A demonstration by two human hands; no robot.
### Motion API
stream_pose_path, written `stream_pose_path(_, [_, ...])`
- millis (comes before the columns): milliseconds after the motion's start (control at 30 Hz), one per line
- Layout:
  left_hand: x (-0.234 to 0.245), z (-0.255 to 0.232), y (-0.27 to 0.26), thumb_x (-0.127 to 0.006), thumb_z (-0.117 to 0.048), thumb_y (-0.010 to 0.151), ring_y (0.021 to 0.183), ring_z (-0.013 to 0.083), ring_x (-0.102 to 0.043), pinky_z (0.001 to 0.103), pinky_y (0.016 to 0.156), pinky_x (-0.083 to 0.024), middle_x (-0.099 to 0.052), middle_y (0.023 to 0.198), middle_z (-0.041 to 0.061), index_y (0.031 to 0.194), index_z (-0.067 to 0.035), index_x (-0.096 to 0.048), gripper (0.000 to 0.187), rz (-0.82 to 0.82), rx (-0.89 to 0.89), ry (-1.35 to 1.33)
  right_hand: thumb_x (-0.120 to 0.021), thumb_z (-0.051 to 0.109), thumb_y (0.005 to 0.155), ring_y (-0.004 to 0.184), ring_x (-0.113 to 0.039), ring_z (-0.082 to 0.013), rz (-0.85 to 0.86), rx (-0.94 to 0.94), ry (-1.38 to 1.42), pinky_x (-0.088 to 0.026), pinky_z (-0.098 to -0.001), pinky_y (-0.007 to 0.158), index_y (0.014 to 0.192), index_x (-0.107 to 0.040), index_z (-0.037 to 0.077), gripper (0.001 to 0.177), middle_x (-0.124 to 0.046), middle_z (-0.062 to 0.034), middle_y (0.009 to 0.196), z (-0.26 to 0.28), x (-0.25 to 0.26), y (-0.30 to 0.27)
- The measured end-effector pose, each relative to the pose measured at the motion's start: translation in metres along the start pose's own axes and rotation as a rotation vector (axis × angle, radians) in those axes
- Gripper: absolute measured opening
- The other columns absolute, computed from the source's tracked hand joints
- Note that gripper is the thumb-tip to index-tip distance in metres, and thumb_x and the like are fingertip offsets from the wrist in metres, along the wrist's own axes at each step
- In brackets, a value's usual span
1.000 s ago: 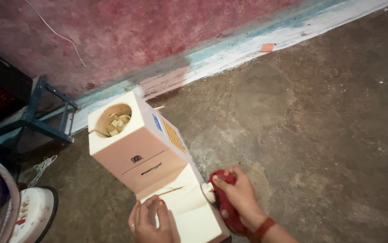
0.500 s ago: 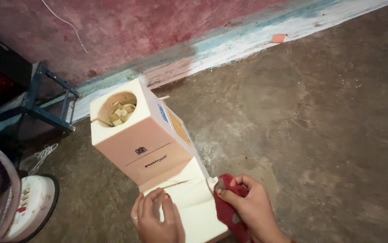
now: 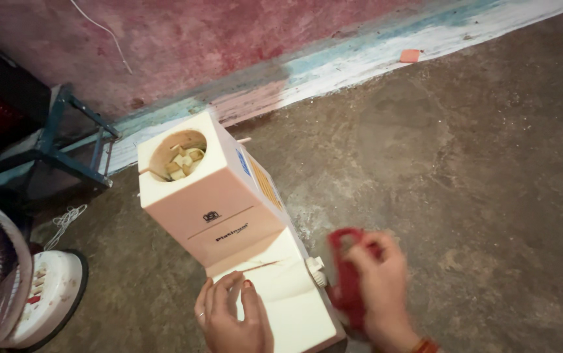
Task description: The person cleans a white electric food chopper placed on the floor. Using a red cloth, they wipe the exterior surfaces, the power cord, and the interior of the chopper's bowl, which contains chopped food items.
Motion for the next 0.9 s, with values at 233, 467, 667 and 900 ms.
stream_pose_path(233, [0.003, -0.005, 0.000, -0.070, -0.018, 0.082, 0.133, 0.0363, -0.050, 0.047, 0.108, -0.041, -0.074, 0.110, 0.011, 0.100, -0.006, -0.074, 0.022, -0.002, -0.014, 0.030, -0.077, 0.011, 0.076, 0.063, -0.063, -0.0178, 0.104, -0.348, -0.118, -0.049, -0.0338, 0.055, 0.088, -0.063, 0.004, 0.020, -0.069, -0.0103, 0.077, -0.009, 0.015, 0.004])
stream_pose_path(467, [0.004, -0.009, 0.000, -0.070, -0.019, 0.083, 0.134, 0.0358, -0.049, 0.046, 0.110, -0.042, -0.074, 0.111, 0.010, 0.102, -0.006, -0.074, 0.023, -0.002, 0.007, 0.049, -0.088, 0.022, 0.067, 0.067, -0.071, -0.0211, 0.020, 0.014, -0.689, -0.055, -0.0368, 0.066, 0.085, -0.063, 0.008, 0.034, -0.073, -0.0119, 0.074, 0.016, -0.010, -0.019])
stream_pose_path(667, [0.002, -0.008, -0.002, -0.069, -0.020, 0.085, 0.136, 0.0359, -0.048, 0.047, 0.108, -0.042, -0.073, 0.115, 0.011, 0.101, -0.007, -0.075, 0.022, 0.006, 0.032, 0.067, -0.089, 0.019, 0.063, 0.069, -0.068, -0.0224, 0.028, 0.247, -0.752, -0.055, -0.0371, 0.064, 0.079, -0.063, 0.007, 0.032, -0.071, -0.0119, 0.077, 0.026, -0.021, -0.034])
stream_pose_path(900, [0.004, -0.001, -0.001, -0.070, -0.022, 0.084, 0.134, 0.0347, -0.049, 0.046, 0.107, -0.042, -0.073, 0.117, 0.010, 0.102, -0.009, -0.076, 0.023, 0.007, -0.002, 0.055, -0.083, 0.014, 0.075, 0.071, -0.067, -0.0155, 0.148, 0.019, -0.336, -0.055, -0.0381, 0.063, 0.093, -0.058, 0.013, 0.031, -0.071, -0.0087, 0.083, 0.040, -0.002, 0.012])
Point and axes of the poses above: each hand's wrist, its own y-axis towards the middle knuckle, its own x-axis out of the back of the hand, z = x × y, the point moved 1 cm from there along y, towards the middle knuckle
